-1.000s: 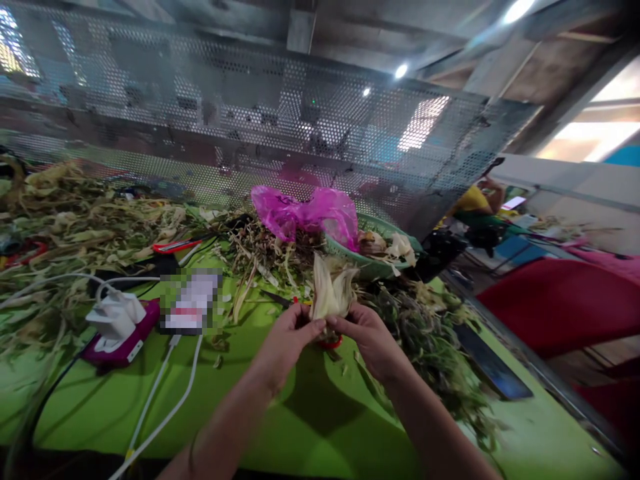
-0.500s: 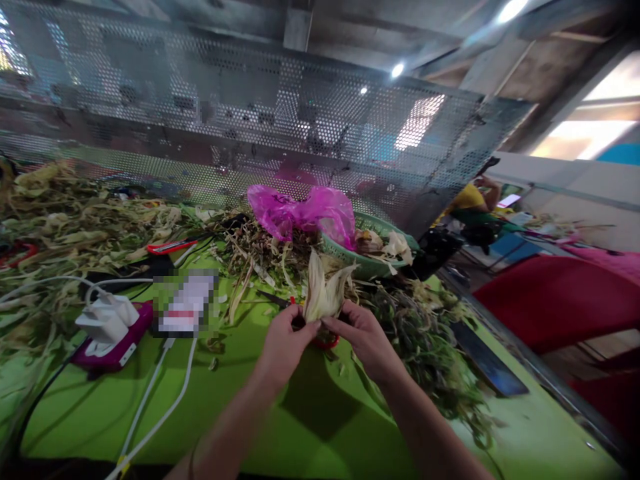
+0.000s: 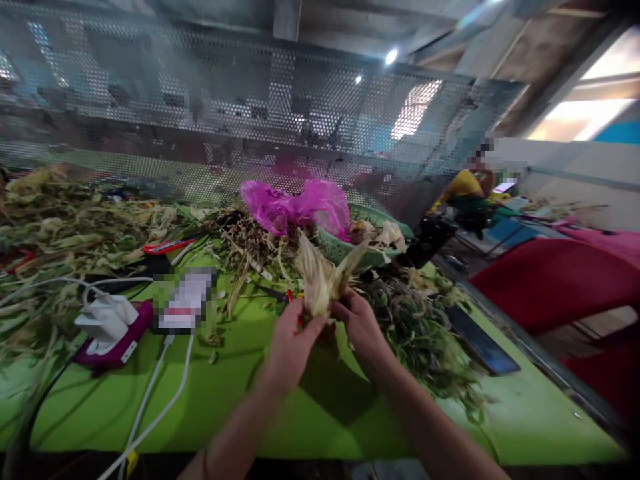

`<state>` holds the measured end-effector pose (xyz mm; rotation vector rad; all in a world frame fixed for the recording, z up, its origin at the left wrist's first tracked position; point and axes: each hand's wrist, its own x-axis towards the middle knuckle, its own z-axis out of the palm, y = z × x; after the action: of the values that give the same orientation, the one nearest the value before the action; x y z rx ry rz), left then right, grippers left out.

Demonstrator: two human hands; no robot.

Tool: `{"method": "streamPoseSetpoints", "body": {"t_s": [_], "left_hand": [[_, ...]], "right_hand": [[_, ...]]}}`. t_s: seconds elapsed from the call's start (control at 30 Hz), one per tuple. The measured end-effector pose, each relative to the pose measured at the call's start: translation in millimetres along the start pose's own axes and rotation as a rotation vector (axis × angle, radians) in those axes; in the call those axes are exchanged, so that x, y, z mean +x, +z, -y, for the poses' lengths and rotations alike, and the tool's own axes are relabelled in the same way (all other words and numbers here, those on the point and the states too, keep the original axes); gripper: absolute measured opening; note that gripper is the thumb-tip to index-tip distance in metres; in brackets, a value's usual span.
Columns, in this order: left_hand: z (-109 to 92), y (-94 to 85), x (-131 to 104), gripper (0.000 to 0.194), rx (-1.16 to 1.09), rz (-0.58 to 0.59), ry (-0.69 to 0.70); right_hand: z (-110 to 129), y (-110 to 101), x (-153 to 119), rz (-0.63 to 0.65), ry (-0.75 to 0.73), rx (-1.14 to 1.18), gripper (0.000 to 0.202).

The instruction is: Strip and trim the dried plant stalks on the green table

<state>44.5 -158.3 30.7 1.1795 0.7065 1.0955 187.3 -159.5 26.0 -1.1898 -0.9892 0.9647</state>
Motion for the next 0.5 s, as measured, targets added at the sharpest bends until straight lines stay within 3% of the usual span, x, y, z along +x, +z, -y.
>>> {"method": "streamPoseSetpoints", "body": {"t_s": [0.07,0.17,0.33,0.5], "left_hand": [[-1,-3.2,6,0.029,-0.265,-0.062,-0.162],[-2,-9.0,12,0.032,-0.495,-0.139,-0.271],[1,-6.4,16,0.028,-0.607,-0.237,-0.339],[8,1.6,19,0.021,-0.656,-0.328,-0.336]], "right_hand": [[2,0,-2,0.001,0.049,0.098,0.019],[8,5,-7,0.059,0.128,0.295,0.016],[12,13,-14,0.116,0.115,0.443,0.018],[14,19,-20,0.081,0.026,0.364,0.021]]}}
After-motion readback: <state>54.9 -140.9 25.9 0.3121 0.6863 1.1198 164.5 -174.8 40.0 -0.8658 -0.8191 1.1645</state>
